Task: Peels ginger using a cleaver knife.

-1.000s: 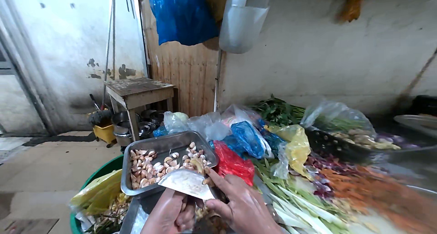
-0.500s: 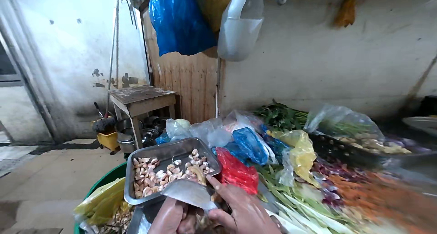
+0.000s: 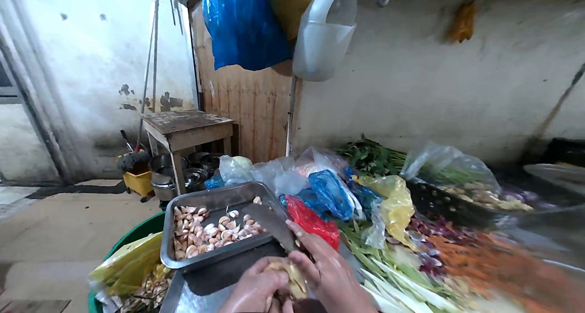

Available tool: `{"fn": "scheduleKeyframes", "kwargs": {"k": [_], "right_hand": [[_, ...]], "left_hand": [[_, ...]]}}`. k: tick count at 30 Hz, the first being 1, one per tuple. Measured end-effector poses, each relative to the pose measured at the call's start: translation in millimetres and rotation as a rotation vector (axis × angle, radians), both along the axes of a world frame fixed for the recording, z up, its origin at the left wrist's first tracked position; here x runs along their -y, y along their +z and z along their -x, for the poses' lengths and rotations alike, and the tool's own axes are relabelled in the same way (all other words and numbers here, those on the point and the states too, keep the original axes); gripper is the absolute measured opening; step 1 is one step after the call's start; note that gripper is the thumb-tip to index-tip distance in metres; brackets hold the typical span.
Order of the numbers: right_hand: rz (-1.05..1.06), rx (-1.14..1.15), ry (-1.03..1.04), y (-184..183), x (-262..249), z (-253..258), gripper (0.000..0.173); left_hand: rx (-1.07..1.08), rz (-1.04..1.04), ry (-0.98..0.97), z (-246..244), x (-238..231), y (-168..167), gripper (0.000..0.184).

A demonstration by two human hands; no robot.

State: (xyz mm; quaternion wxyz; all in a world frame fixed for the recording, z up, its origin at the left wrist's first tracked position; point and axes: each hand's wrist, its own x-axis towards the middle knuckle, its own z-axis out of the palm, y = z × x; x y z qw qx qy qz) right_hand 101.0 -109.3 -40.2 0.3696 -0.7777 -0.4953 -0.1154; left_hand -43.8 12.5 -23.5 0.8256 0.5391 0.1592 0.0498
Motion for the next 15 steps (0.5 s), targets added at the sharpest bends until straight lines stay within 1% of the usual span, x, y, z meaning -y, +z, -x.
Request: {"fn": "scheduleKeyframes", "kwargs": {"k": [2,4,5,6,7,8,13,15], "right_hand": [[0.014,-0.035,0.042,1.3,4.0,-1.8,0.084],[0.092,-0.035,0.113,5.2,6.9,3.3,0.083],[0.130,-0.021,0.134,6.7,6.2,6.8,0.083],[0.156,0.000,0.143,7.1,4.7,9.6,0.084],[0.165,0.033,0.138,5.7,3.1,10.9,0.086],[0.161,0.064,0.123,3.5,2.2,11.2,0.086],[0.136,0.111,0.053,-0.4,3.3,10.4,0.086],[0.120,0.100,0.038,-0.7,2.5,11.1,0.086]], "left_hand": [[-0.012,0.006,0.045,-2.4,0.8,2.8,0.029],[0.004,0.045,0.098,-0.1,-9.3,4.8,0.018],[0.016,0.081,0.122,2.4,-15.0,3.8,0.023],[0.035,0.111,0.128,5.5,-19.5,2.9,0.035],[0.035,0.130,0.126,7.3,-21.5,3.1,0.041],[0.025,0.135,0.112,7.9,-22.3,3.7,0.043],[0.003,0.138,0.053,3.1,-20.2,2.5,0.037],[-0.013,0.135,0.036,1.9,-17.5,3.7,0.028]]}}
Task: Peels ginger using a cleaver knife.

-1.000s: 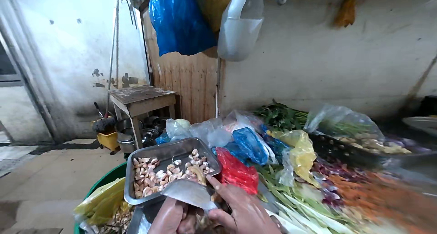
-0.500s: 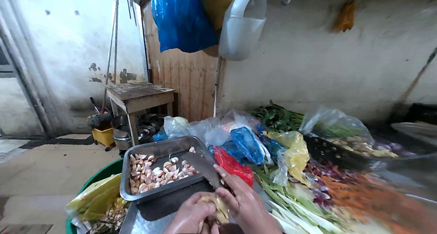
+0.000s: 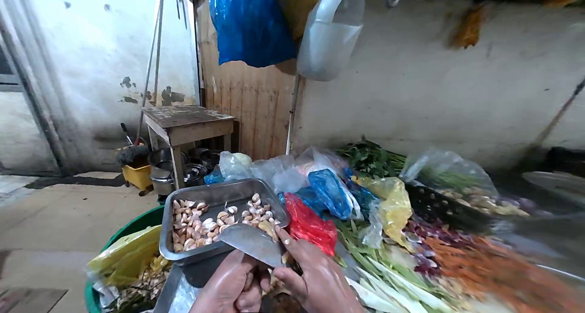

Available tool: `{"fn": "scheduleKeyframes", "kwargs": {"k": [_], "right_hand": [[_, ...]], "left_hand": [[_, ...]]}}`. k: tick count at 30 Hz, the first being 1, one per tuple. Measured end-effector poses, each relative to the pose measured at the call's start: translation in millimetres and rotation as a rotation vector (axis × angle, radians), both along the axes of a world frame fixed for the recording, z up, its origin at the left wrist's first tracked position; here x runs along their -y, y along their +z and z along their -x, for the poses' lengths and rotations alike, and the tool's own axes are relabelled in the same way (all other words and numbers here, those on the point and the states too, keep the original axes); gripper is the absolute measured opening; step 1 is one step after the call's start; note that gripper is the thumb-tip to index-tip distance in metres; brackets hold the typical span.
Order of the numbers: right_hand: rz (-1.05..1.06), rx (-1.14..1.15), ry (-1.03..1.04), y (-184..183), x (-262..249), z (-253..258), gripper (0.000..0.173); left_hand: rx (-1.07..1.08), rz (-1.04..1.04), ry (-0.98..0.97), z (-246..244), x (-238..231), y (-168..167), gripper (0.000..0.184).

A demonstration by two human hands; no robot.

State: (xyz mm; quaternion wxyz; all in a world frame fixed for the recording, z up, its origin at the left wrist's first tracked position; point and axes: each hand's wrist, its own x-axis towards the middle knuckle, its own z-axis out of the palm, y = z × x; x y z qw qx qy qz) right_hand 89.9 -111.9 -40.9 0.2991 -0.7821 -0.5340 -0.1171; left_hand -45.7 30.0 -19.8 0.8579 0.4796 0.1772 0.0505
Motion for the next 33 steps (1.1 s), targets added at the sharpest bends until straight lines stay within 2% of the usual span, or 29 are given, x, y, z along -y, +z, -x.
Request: {"fn": "scheduleKeyframes", "kwargs": {"k": [2,5,7,9,10,12,15,21,27,33], "right_hand": [[-0.011,-0.060,-0.025,2.2,-0.3,-2.1,0.081],[-0.058,-0.179,-0.055,5.5,1.9,-16.9,0.080],[-0.052,-0.187,0.004,5.6,6.2,-19.3,0.081],[0.035,-0.193,0.099,11.2,8.7,-11.4,0.082],[0.090,-0.198,0.124,14.5,8.8,-6.2,0.088],[0.131,-0.159,0.130,15.4,6.1,0.3,0.098],[0.120,-0.065,0.099,14.8,6.9,2.7,0.102],[0.026,-0.045,0.043,8.7,5.1,2.6,0.092],[0.087,-0.126,-0.022,13.2,4.6,5.1,0.098],[0.114,-0.160,-0.078,13.9,3.2,7.6,0.098]], "left_hand": [[-0.034,-0.084,-0.042,-1.8,7.8,-0.6,0.014],[-0.061,-0.183,-0.118,-6.6,25.6,-7.7,0.031],[-0.077,-0.173,-0.078,-8.9,24.2,-6.0,0.031],[-0.083,-0.156,-0.028,-6.8,12.5,-3.8,0.017],[-0.063,-0.138,-0.027,-4.0,4.9,-6.3,0.014],[-0.004,-0.099,-0.071,2.0,-7.1,-12.1,0.034],[0.032,-0.050,-0.158,5.1,-13.6,-15.9,0.041],[-0.001,-0.097,-0.193,1.2,-6.1,-10.4,0.031],[-0.078,-0.208,-0.164,-1.9,1.8,-3.5,0.025],[-0.105,-0.183,-0.108,-5.1,8.8,-2.8,0.009]]}}
